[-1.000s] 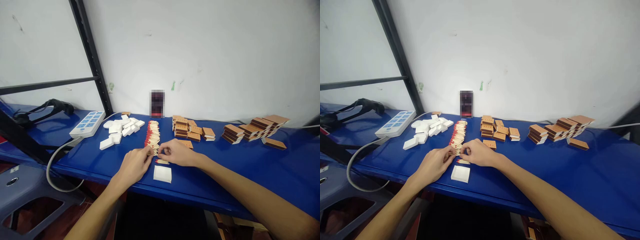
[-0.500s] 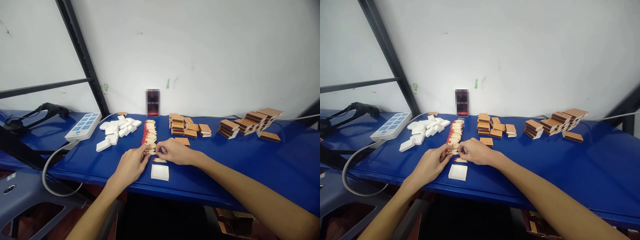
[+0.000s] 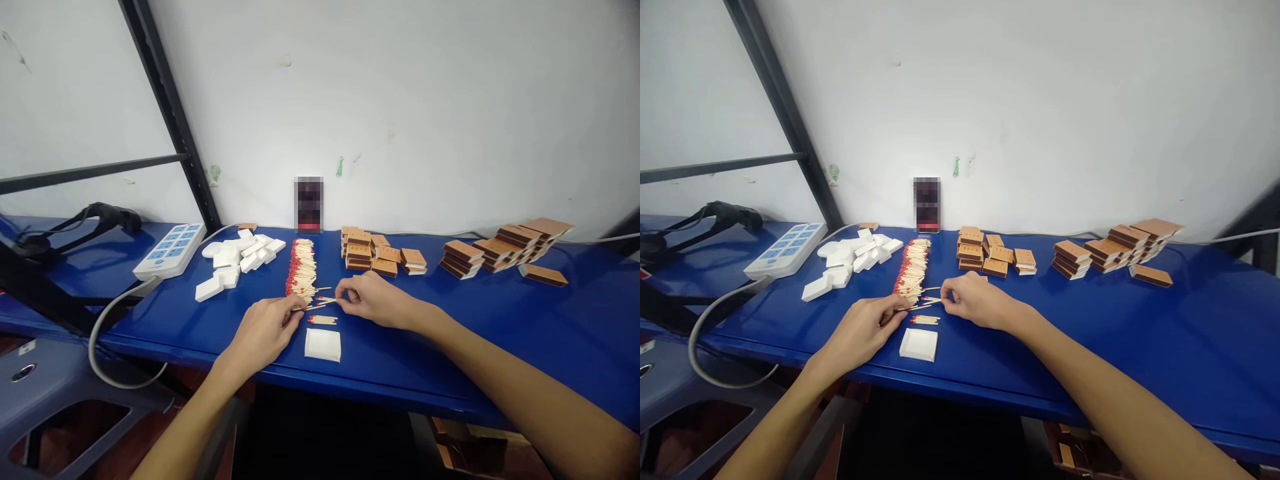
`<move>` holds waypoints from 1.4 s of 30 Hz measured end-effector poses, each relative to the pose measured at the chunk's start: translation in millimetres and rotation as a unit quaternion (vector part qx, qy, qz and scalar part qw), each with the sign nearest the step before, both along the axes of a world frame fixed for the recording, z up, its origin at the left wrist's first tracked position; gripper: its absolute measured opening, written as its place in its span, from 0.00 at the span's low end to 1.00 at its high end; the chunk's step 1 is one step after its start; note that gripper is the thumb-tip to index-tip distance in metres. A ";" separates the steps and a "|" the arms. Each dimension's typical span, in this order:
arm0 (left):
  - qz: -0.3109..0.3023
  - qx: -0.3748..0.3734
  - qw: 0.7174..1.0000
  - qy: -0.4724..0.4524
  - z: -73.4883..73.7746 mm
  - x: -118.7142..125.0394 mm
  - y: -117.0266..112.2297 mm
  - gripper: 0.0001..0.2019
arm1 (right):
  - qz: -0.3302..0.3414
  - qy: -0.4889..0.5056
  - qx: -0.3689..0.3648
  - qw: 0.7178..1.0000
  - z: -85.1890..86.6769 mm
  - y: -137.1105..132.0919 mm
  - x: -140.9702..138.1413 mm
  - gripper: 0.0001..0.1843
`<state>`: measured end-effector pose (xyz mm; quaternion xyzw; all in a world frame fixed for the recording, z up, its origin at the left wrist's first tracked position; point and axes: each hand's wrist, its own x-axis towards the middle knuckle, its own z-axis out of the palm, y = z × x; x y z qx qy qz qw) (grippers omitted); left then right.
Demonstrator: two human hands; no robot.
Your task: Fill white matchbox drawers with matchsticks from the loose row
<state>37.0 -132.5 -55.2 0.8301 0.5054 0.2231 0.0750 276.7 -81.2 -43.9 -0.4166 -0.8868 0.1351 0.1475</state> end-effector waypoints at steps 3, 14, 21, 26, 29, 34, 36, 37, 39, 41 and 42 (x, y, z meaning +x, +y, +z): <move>-0.004 -0.002 1.000 0.002 -1.0 -0.9 0.4 0.12 | 0.002 -0.023 0.009 1.000 1.0 -1.6 -2.2 0.05; -0.049 -0.015 0.999 0.014 1.1 -3.2 2.6 0.15 | 0.003 -0.028 0.016 0.999 5.5 -5.4 -4.6 0.04; -0.049 -0.011 0.999 -0.006 2.1 -1.7 0.4 0.16 | 0.019 -0.027 0.023 0.999 2.4 -4.9 -5.8 0.04; 0.004 0.017 1.000 -0.008 0.4 0.5 -0.4 0.11 | 0.022 -0.023 0.031 0.999 1.0 -4.5 -5.8 0.03; 0.003 0.028 1.000 -0.006 0.1 0.9 -0.1 0.11 | 0.019 -0.022 0.034 0.999 0.2 -4.5 -5.7 0.03; -0.003 0.034 0.999 -0.007 -0.1 0.7 0.2 0.11 | 0.020 -0.011 0.038 0.999 0.8 -5.7 -6.5 0.04; -0.003 0.037 0.999 -0.009 -0.9 0.5 0.3 0.10 | 0.022 -0.002 0.036 0.999 1.3 -6.4 -6.9 0.04; -0.001 0.038 0.999 -0.012 -1.4 0.4 0.3 0.10 | 0.023 0.002 0.034 0.999 1.3 -6.7 -7.1 0.04; 0.004 0.039 0.999 -0.020 -2.4 0.2 0.5 0.10 | 0.026 0.008 0.030 0.999 0.8 -6.8 -7.6 0.04; 0.003 0.037 0.999 -0.025 -2.9 0.0 0.7 0.09 | 0.030 0.011 0.027 0.999 -0.2 -6.5 -8.2 0.04; 0.000 0.035 0.999 -0.024 -2.8 0.0 0.8 0.08 | 0.033 0.011 0.026 0.999 -0.7 -6.3 -8.6 0.04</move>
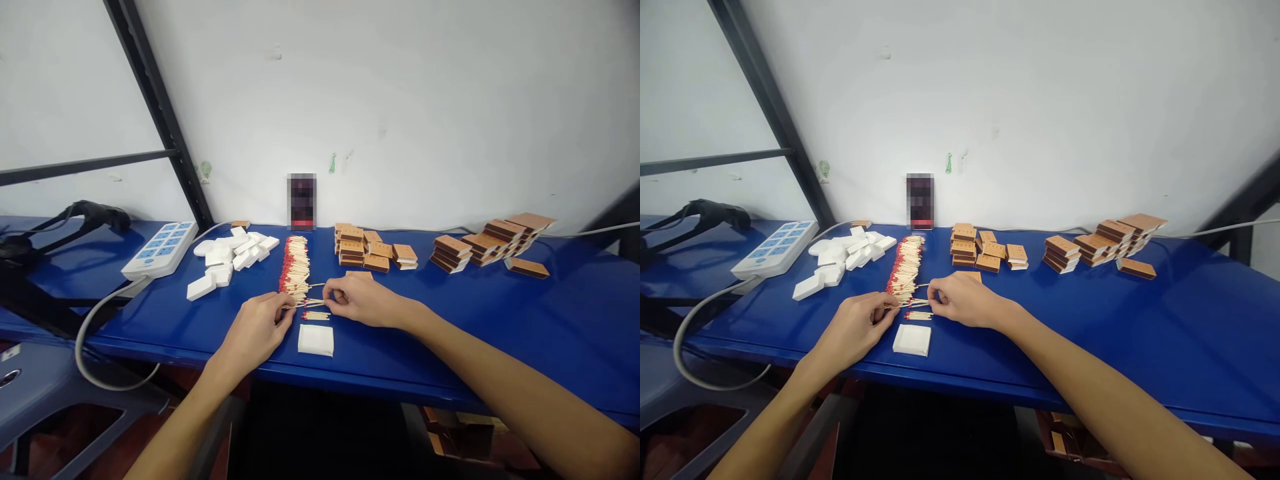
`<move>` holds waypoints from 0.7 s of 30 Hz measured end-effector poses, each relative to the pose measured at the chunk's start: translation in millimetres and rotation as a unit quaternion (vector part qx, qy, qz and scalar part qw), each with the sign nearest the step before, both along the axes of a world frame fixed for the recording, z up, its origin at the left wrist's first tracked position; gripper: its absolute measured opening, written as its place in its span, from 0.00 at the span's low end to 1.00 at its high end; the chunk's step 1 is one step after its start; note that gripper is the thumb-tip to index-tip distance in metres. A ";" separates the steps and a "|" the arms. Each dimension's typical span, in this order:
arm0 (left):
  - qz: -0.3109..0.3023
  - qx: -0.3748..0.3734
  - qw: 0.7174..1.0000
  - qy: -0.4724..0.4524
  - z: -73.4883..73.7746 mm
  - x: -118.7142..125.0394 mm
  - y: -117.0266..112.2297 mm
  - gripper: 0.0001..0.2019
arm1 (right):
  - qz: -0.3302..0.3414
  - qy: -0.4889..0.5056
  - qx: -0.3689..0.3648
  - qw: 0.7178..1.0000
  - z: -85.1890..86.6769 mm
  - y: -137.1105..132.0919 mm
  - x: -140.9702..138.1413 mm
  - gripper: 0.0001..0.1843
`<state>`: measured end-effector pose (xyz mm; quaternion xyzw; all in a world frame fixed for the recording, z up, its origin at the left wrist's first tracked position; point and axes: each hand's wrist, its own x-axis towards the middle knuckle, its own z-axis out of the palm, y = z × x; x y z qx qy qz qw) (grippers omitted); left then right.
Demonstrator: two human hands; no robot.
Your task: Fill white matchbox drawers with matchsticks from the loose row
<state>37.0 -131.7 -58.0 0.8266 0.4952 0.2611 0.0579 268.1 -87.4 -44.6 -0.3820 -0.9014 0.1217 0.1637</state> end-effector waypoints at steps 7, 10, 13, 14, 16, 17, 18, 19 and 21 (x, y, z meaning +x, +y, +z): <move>-0.004 -0.010 1.000 0.000 1.7 0.5 -0.1 0.09 | -0.012 -0.005 -0.009 1.000 0.5 -0.6 -2.3 0.04; -0.001 -0.009 1.000 0.002 1.9 0.6 -0.1 0.08 | -0.017 -0.015 -0.001 1.000 0.0 0.1 -1.5 0.04; 0.004 -0.012 1.000 0.004 2.3 0.7 0.0 0.08 | -0.025 -0.022 0.008 0.999 -1.1 1.4 -0.2 0.03; 0.008 -0.015 1.000 0.006 2.5 0.9 -0.1 0.07 | -0.028 -0.024 0.009 0.999 -1.3 1.7 0.1 0.03; 0.014 -0.018 1.000 0.010 3.1 1.3 -0.5 0.07 | -0.030 -0.027 0.008 0.999 -1.0 1.8 0.7 0.03; 0.016 -0.020 1.000 0.012 3.5 1.5 -0.7 0.07 | -0.030 -0.028 0.007 0.999 -0.5 1.7 0.9 0.03; 0.018 -0.021 1.000 0.014 4.0 1.7 -1.0 0.07 | -0.029 -0.029 0.007 0.999 0.0 1.5 1.2 0.03; 0.018 -0.024 0.999 0.015 4.6 1.9 -1.3 0.08 | -0.029 -0.030 0.008 0.999 0.7 1.4 1.5 0.03; 0.017 -0.031 0.999 0.021 5.8 1.9 -1.7 0.08 | -0.032 -0.030 0.010 0.999 1.9 1.4 2.2 0.03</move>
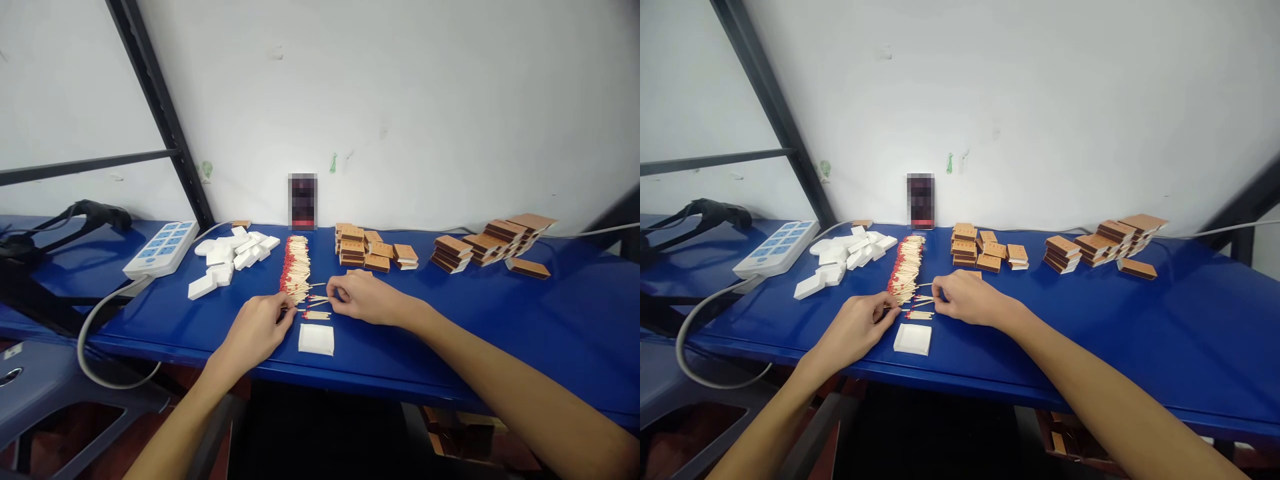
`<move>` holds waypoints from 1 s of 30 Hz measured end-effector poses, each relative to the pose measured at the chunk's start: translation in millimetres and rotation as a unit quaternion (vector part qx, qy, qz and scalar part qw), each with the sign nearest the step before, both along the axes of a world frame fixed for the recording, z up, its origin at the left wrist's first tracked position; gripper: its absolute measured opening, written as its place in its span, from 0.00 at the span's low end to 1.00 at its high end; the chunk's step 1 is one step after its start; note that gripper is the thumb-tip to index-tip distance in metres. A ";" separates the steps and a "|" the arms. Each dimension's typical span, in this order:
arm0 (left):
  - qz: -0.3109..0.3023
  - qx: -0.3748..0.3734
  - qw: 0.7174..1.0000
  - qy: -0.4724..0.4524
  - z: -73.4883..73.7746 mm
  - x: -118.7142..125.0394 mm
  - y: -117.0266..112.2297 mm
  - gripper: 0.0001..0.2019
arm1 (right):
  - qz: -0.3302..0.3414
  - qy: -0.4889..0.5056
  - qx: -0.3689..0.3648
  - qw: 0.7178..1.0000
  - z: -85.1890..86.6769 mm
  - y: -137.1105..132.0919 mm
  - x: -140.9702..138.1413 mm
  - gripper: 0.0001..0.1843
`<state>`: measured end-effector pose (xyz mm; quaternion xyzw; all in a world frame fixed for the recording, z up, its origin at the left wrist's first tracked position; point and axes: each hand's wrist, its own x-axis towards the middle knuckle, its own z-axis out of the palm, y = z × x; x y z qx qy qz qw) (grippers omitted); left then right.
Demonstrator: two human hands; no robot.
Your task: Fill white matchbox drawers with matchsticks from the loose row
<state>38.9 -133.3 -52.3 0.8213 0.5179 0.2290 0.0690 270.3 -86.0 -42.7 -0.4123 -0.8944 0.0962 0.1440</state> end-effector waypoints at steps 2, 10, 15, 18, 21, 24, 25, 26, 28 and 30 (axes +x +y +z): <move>-0.002 -0.011 1.000 0.009 0.9 -0.2 0.1 0.09 | -0.004 0.000 0.000 1.000 0.7 0.4 0.6 0.03; -0.017 -0.031 0.999 -0.004 -2.6 -1.9 2.9 0.10 | -0.004 -0.013 -0.007 1.000 0.5 1.5 1.2 0.04; -0.022 -0.035 0.999 -0.008 -3.0 -1.6 3.0 0.10 | 0.003 -0.019 -0.005 1.000 0.7 1.0 0.2 0.05; -0.020 -0.034 0.999 -0.002 -2.3 -1.2 2.7 0.10 | 0.006 -0.015 0.000 1.000 0.5 -0.2 -0.3 0.05; -0.022 -0.034 0.999 0.001 -2.2 -1.2 2.5 0.10 | 0.011 -0.010 0.009 1.000 0.7 -1.8 -0.3 0.05; -0.022 -0.035 0.999 0.008 -2.2 -1.4 3.0 0.11 | 0.011 -0.008 0.011 1.000 1.9 -2.9 -0.4 0.06; -0.024 -0.035 0.999 0.016 -1.8 -1.4 3.5 0.11 | 0.013 -0.009 0.010 1.000 2.3 -3.1 -0.4 0.07; -0.027 -0.035 0.999 0.027 -1.2 -1.3 4.2 0.11 | 0.015 -0.010 0.009 1.000 2.7 -3.1 -0.5 0.07; -0.040 -0.035 0.997 0.051 0.9 -0.6 6.2 0.11 | 0.021 -0.012 0.008 1.000 3.0 -3.0 -0.6 0.07; -0.052 -0.034 0.996 0.066 3.7 0.6 8.6 0.10 | 0.026 -0.011 0.012 1.000 2.8 -2.9 -0.6 0.07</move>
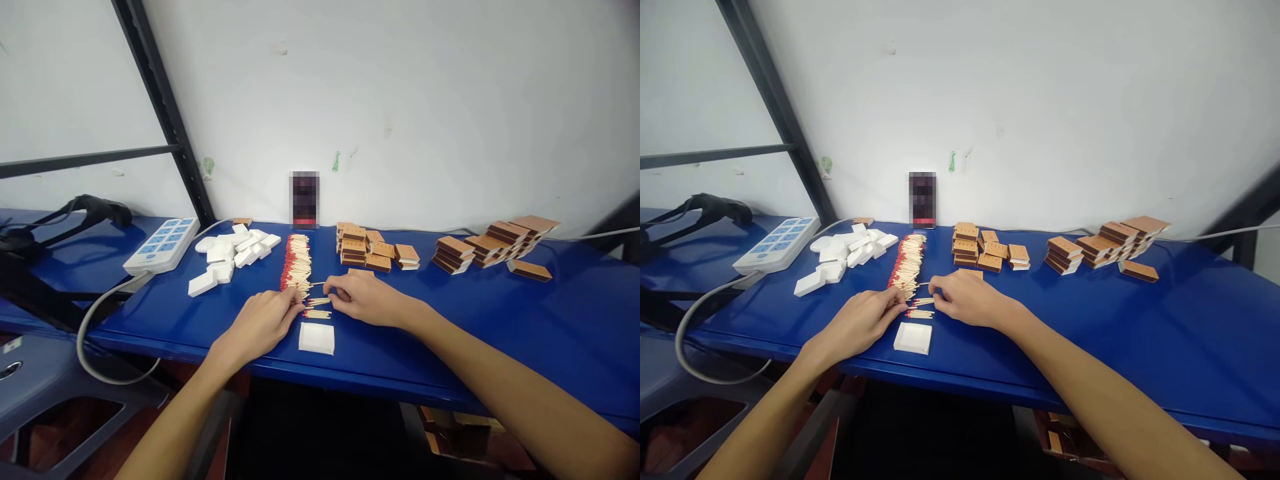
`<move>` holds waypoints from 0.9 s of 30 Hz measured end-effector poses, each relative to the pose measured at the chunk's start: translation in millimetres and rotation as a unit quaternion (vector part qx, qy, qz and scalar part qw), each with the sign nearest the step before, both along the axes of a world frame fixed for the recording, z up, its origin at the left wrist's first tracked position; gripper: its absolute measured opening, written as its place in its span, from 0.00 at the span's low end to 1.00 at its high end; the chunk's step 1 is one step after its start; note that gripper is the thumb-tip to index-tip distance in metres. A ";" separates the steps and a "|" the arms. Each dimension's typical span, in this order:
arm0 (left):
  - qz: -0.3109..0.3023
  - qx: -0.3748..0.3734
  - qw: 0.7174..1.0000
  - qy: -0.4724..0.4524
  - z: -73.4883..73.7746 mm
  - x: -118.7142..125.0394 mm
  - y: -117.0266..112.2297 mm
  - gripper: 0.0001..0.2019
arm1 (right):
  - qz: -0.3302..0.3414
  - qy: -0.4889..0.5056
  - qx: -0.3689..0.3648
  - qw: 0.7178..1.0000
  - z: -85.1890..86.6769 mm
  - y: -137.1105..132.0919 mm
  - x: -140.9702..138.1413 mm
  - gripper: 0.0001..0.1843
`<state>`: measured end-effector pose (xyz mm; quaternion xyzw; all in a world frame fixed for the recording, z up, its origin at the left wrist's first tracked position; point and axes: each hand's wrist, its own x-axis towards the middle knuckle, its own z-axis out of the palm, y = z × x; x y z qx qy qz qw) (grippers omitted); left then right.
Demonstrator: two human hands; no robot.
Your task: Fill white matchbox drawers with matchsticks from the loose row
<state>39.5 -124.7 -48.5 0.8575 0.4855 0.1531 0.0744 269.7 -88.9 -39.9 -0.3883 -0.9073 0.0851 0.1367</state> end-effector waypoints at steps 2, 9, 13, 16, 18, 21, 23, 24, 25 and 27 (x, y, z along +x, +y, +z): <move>-0.010 0.001 1.000 0.001 2.8 2.1 2.2 0.10 | 0.003 0.003 0.006 1.000 -0.6 -0.1 0.1 0.07; -0.036 0.001 0.999 0.000 9.3 18.4 7.7 0.09 | 0.020 -0.010 0.022 1.000 -0.4 -1.2 0.9 0.12; -0.030 0.006 0.999 -0.010 14.1 22.4 10.0 0.09 | 0.027 -0.009 0.020 0.999 -0.4 -0.7 0.9 0.13; -0.023 0.003 0.999 -0.033 15.9 14.7 7.8 0.09 | 0.033 -0.001 0.021 0.999 -1.3 -0.3 0.3 0.14; -0.007 0.001 0.997 -0.073 14.6 6.7 3.1 0.10 | 0.035 0.003 0.023 0.999 -1.5 -0.4 -0.6 0.14; 0.019 -0.012 0.991 -0.134 9.4 -1.7 -7.3 0.13 | 0.036 0.006 0.018 0.999 -0.6 -1.2 -2.5 0.12; 0.020 -0.028 0.987 -0.154 6.0 -2.3 -13.9 0.13 | 0.034 0.006 0.010 0.999 0.4 -1.9 -3.5 0.12; 0.019 -0.032 0.987 -0.155 4.8 -1.3 -16.4 0.12 | 0.034 0.006 0.007 0.999 0.7 -2.2 -3.8 0.11; 0.016 -0.034 0.987 -0.154 4.1 0.2 -18.2 0.11 | 0.033 0.007 0.006 0.999 0.9 -2.5 -3.9 0.11; 0.014 -0.035 0.988 -0.149 3.3 3.1 -19.4 0.10 | 0.037 0.010 0.005 0.999 0.6 -2.6 -3.7 0.10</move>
